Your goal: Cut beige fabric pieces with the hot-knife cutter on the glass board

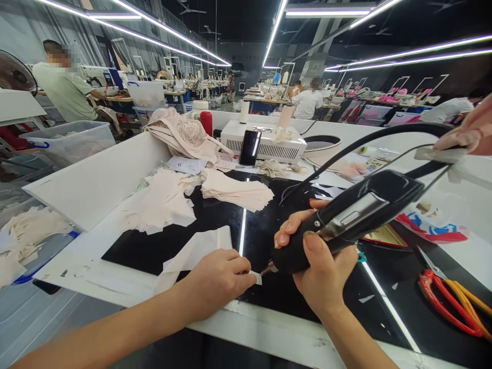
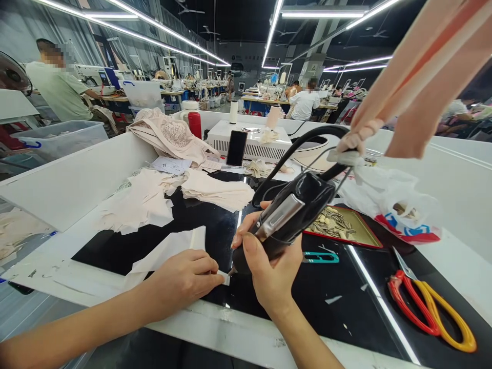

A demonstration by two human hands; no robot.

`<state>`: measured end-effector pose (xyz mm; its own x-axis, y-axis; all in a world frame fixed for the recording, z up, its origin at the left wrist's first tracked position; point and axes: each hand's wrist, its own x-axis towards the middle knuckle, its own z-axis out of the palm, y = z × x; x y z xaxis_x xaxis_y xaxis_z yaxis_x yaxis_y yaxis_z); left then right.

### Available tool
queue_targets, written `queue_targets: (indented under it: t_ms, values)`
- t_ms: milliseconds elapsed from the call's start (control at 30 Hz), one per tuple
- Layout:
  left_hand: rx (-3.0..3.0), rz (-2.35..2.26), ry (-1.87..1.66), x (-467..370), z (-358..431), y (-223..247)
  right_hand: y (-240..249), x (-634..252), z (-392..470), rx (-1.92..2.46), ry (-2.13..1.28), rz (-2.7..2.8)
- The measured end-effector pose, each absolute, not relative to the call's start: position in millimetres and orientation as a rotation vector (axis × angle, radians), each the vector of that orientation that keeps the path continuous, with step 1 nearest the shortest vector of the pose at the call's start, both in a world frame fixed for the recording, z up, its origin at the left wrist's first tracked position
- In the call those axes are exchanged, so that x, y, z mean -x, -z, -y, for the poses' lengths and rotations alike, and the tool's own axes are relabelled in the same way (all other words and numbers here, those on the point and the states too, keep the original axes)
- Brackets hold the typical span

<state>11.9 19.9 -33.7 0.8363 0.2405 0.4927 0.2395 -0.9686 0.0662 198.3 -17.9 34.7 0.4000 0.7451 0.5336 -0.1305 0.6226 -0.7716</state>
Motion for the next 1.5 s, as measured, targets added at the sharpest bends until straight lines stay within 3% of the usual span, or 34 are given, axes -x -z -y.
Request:
queue_targets:
  t_ms: [1500]
  values:
    - [-2.905, -0.442, -0.933, 6, -29, 37, -52, -186, 14, 0.7, -0.571, 0.968]
